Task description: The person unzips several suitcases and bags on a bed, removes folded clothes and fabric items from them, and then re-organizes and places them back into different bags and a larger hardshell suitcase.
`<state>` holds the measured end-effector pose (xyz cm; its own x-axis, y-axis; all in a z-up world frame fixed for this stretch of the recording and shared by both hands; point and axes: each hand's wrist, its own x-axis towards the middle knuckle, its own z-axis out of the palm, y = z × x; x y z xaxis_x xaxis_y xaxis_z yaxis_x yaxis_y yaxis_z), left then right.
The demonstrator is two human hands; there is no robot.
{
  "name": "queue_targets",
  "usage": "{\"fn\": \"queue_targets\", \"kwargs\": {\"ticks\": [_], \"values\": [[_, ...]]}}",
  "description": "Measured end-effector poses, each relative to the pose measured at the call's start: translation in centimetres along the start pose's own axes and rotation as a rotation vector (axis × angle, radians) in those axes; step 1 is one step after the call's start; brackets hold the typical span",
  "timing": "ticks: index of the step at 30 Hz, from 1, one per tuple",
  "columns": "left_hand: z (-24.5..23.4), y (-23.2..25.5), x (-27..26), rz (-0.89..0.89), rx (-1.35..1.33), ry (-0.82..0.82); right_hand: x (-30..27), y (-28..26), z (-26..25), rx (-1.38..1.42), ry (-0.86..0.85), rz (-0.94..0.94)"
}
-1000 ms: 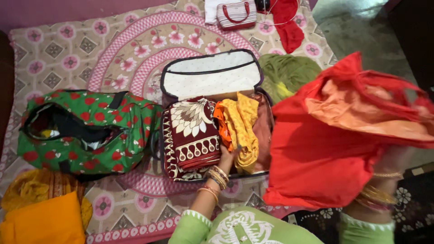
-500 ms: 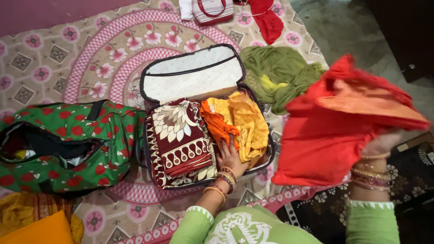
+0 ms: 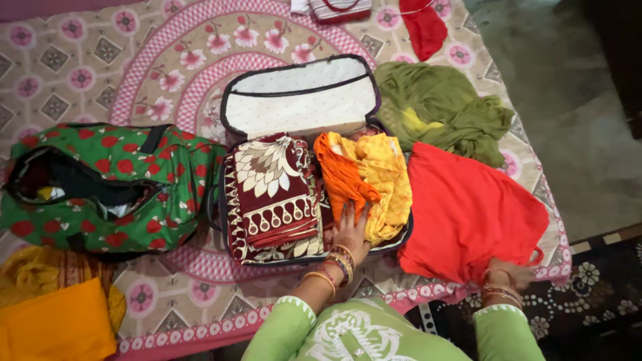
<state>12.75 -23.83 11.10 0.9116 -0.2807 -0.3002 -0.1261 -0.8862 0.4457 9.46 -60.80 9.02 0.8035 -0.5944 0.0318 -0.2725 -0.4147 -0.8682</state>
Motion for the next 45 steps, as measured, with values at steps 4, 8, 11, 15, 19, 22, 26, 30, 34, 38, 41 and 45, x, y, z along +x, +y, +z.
{"fn": "queue_targets", "kwargs": {"ticks": [4, 8, 11, 15, 19, 22, 26, 30, 34, 38, 41, 45], "values": [[0.1, 0.0, -0.2, -0.005, -0.043, 0.092, -0.3, 0.0, 2.6, -0.215, 0.145, -0.097], [0.1, -0.6, -0.2, -0.042, -0.261, 0.205, -5.5, 0.5, 9.2, 0.393, -0.319, -0.018], [0.0, -1.5, -0.3, 0.007, -0.362, 0.305, -8.3, -0.3, 13.0, 0.401, -0.482, -0.025], [-0.1, -2.3, -0.2, -0.165, -0.472, 0.2, -10.7, -3.5, 15.1, 0.591, -0.566, 0.348], [0.8, -3.7, 1.1, -0.034, -0.72, 0.447, -9.0, -6.8, 16.8, 0.661, -0.516, 0.383], [0.3, -4.5, 3.4, -0.212, -0.677, 0.534, -7.3, -7.5, 18.1, 0.52, -0.543, 0.507], [-1.1, -5.7, 6.1, -0.397, -0.689, 0.326, -5.5, -9.2, 19.4, 0.631, -0.74, 0.564], [-1.2, -7.5, 8.3, -0.604, -0.66, 0.19, -4.0, -11.9, 21.6, 0.726, -0.923, 0.766], [0.4, -10.2, 8.9, -0.349, -0.782, 0.202, -1.8, -12.6, 23.7, 0.489, -0.914, 0.67], [4.4, -8.8, 8.9, -0.202, -1.35, 0.28, -0.1, -11.5, 26.4, 0.415, -1.082, 0.514], [3.1, -7.1, 6.8, -0.085, -1.055, 0.257, 0.2, -11.0, 27.0, 0.335, -1.081, 0.52], [-1.8, -2.6, 4.0, -0.055, -0.26, 0.174, 1.0, -11.0, 26.3, 0.418, -0.992, 0.254]]}}
